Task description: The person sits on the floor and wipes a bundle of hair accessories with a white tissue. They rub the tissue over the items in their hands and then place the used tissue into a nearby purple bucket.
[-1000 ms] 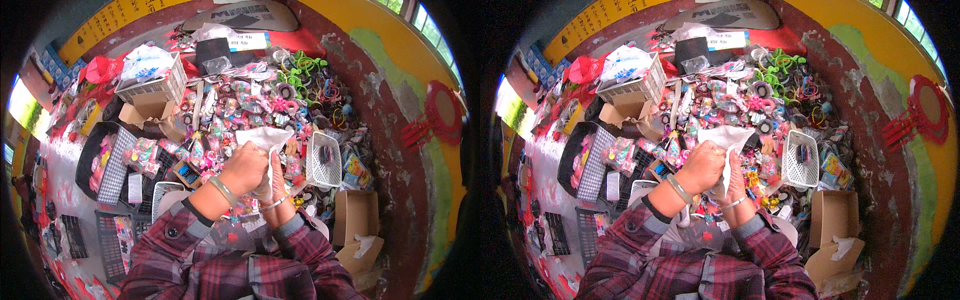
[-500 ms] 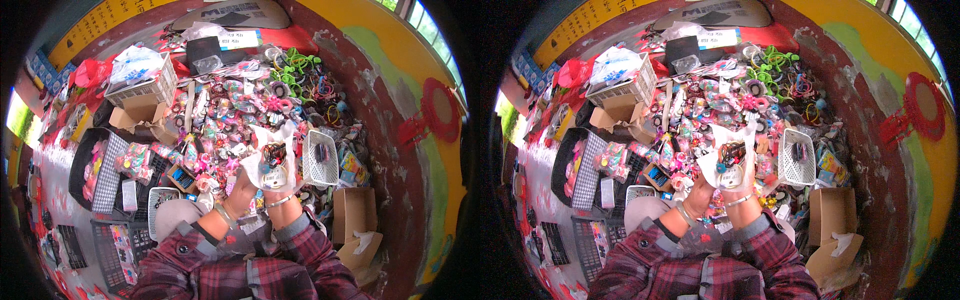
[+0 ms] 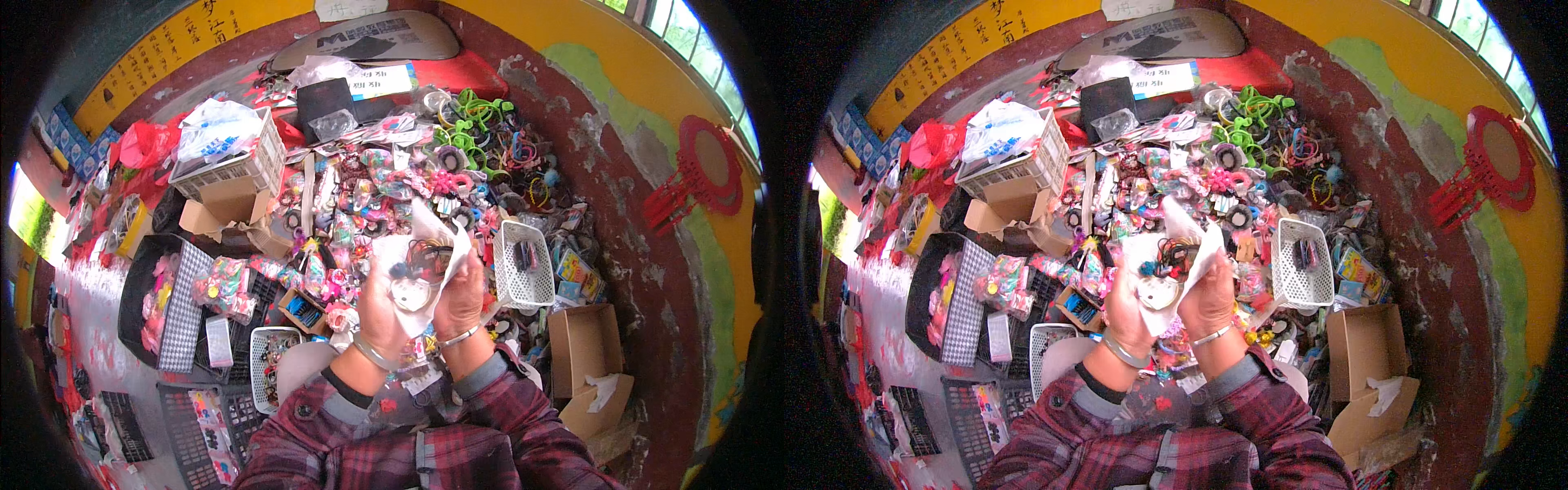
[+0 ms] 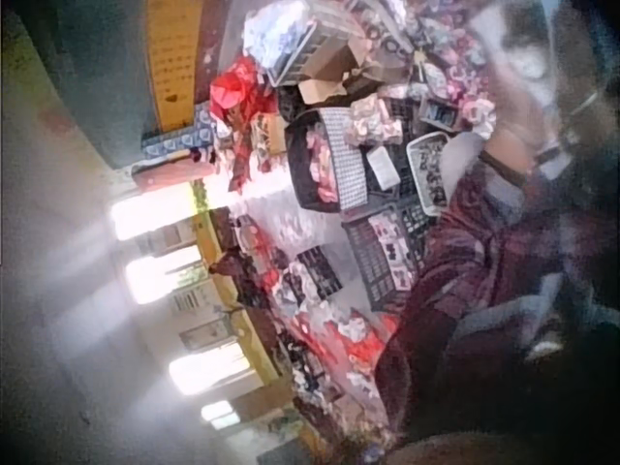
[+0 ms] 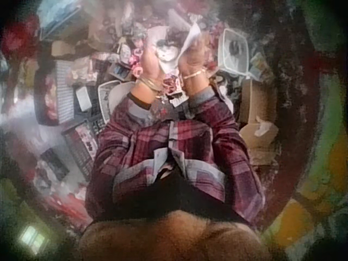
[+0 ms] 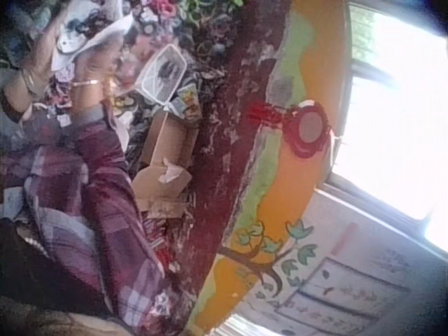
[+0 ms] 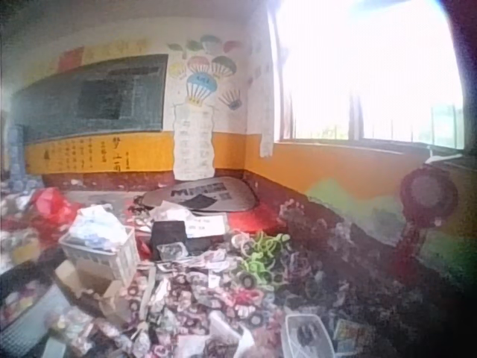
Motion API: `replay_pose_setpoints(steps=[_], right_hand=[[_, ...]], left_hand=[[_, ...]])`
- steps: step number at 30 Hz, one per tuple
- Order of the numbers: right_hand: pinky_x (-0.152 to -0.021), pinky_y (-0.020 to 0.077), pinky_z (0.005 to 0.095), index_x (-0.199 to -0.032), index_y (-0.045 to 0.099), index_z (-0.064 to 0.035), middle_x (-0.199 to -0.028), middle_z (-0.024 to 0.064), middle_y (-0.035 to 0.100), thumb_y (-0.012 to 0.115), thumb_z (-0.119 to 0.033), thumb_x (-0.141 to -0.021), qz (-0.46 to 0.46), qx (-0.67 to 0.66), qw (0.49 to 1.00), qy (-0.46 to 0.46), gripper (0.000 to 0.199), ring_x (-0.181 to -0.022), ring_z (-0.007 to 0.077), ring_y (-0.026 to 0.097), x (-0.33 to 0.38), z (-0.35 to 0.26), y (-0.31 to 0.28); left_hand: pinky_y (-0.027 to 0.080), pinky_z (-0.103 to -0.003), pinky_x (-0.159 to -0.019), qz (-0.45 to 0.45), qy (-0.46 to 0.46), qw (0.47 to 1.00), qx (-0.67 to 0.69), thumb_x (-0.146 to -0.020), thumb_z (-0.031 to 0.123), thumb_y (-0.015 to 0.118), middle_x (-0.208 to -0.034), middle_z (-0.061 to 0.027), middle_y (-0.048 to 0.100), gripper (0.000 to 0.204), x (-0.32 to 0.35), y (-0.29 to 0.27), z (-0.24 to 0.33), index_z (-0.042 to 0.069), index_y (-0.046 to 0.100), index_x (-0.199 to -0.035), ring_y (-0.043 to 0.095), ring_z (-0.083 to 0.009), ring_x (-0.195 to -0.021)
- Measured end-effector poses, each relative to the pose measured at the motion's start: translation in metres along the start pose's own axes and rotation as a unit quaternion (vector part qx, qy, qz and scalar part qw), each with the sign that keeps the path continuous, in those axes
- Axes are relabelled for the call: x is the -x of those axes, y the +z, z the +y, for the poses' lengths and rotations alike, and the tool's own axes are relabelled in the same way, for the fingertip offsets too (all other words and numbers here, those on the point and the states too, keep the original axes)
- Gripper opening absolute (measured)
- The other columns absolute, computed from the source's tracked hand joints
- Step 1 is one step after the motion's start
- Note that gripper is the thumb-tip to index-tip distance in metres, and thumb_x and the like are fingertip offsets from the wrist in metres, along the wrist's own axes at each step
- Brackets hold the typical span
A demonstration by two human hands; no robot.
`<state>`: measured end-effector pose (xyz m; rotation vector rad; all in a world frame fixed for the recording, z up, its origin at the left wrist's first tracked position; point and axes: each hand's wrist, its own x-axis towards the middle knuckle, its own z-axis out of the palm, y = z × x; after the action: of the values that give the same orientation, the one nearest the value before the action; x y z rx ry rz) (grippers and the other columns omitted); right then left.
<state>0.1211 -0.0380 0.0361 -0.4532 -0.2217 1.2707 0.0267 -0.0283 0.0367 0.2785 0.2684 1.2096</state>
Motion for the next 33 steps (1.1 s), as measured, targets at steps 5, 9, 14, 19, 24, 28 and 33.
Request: replay_pose_setpoints(steps=[5,9,14,19,24,28,33], right_hand=[[-0.095,0.0401,0.0392,-0.124,0.047,-0.0062,-0.120,0.0080,0.055,0.042,-0.043,-0.091,-0.036,-0.045,0.998,0.003,0.049,-0.109,0.0243,0.052,-0.007,-0.004,-0.004],[-0.094,0.0407,0.0385,-0.125,0.045,-0.0061,-0.123,0.0079,0.053,0.040,-0.044,-0.092,-0.011,0.017,0.998,-0.064,0.051,-0.110,0.0244,0.051,-0.011,0.003,-0.009],[-0.096,0.0380,0.0369,-0.124,0.046,-0.0006,-0.122,0.0142,0.052,0.048,-0.031,-0.087,-0.132,0.378,0.904,-0.153,0.048,-0.113,0.0263,0.050,0.005,0.003,-0.006],[-0.104,0.0265,0.0439,-0.123,0.045,0.0029,-0.129,0.0244,0.043,0.053,-0.025,-0.085,-0.206,0.647,0.692,-0.246,0.048,-0.122,0.0393,0.039,0.016,0.024,0.005],[-0.107,0.0221,0.0370,-0.129,0.040,0.0032,-0.137,0.0242,0.033,0.049,-0.022,-0.088,-0.111,0.596,0.770,-0.196,0.049,-0.130,0.0361,0.029,0.002,0.029,-0.014],[-0.106,0.0216,0.0334,-0.130,0.037,0.0050,-0.138,0.0236,0.033,0.046,-0.016,-0.088,-0.133,0.426,0.894,-0.049,0.048,-0.130,0.0323,0.029,0.008,0.024,-0.006],[-0.108,0.0167,0.0400,-0.135,0.034,-0.0033,-0.141,0.0164,0.032,0.042,-0.034,-0.093,-0.244,0.656,0.692,-0.177,0.053,-0.133,0.0376,0.021,0.036,0.033,-0.005]], left_hand=[[0.046,-0.039,-0.090,0.027,0.006,1.000,0.009,-0.096,0.036,0.032,-0.117,-0.0127,0.055,0.048,0.003,0.003,0.017,0.001,0.044,-0.125,0.056,-0.0271,-0.103],[0.046,-0.040,-0.089,0.057,0.032,0.998,-0.020,-0.096,0.034,0.032,-0.117,-0.0123,0.055,0.044,-0.002,-0.004,0.017,0.002,0.046,-0.123,0.057,-0.0259,-0.102],[0.042,-0.036,-0.093,0.045,0.023,0.998,-0.044,-0.096,0.040,0.030,-0.116,-0.0105,0.055,0.048,-0.005,-0.003,0.016,0.003,0.047,-0.123,0.055,-0.0225,-0.104],[0.043,-0.033,-0.089,0.063,-0.013,0.994,-0.089,-0.094,0.042,0.035,-0.109,-0.0070,0.056,0.046,-0.001,-0.022,0.005,0.005,0.050,-0.117,0.055,-0.0187,-0.098],[0.041,-0.030,-0.090,0.066,-0.021,0.989,-0.128,-0.095,0.030,0.037,-0.114,-0.0058,0.053,0.040,0.015,-0.010,-0.013,0.002,0.046,-0.122,0.053,-0.0162,-0.102],[0.044,-0.031,-0.087,0.073,-0.025,0.994,-0.081,-0.096,0.033,0.036,-0.110,-0.0064,0.057,0.041,0.006,-0.019,-0.008,0.003,0.049,-0.120,0.055,-0.0169,-0.099],[0.044,-0.033,-0.087,0.026,-0.002,0.999,-0.038,-0.093,0.034,0.041,-0.108,-0.0044,0.056,0.040,-0.008,-0.041,0.012,0.006,0.047,-0.121,0.054,-0.0162,-0.098]])
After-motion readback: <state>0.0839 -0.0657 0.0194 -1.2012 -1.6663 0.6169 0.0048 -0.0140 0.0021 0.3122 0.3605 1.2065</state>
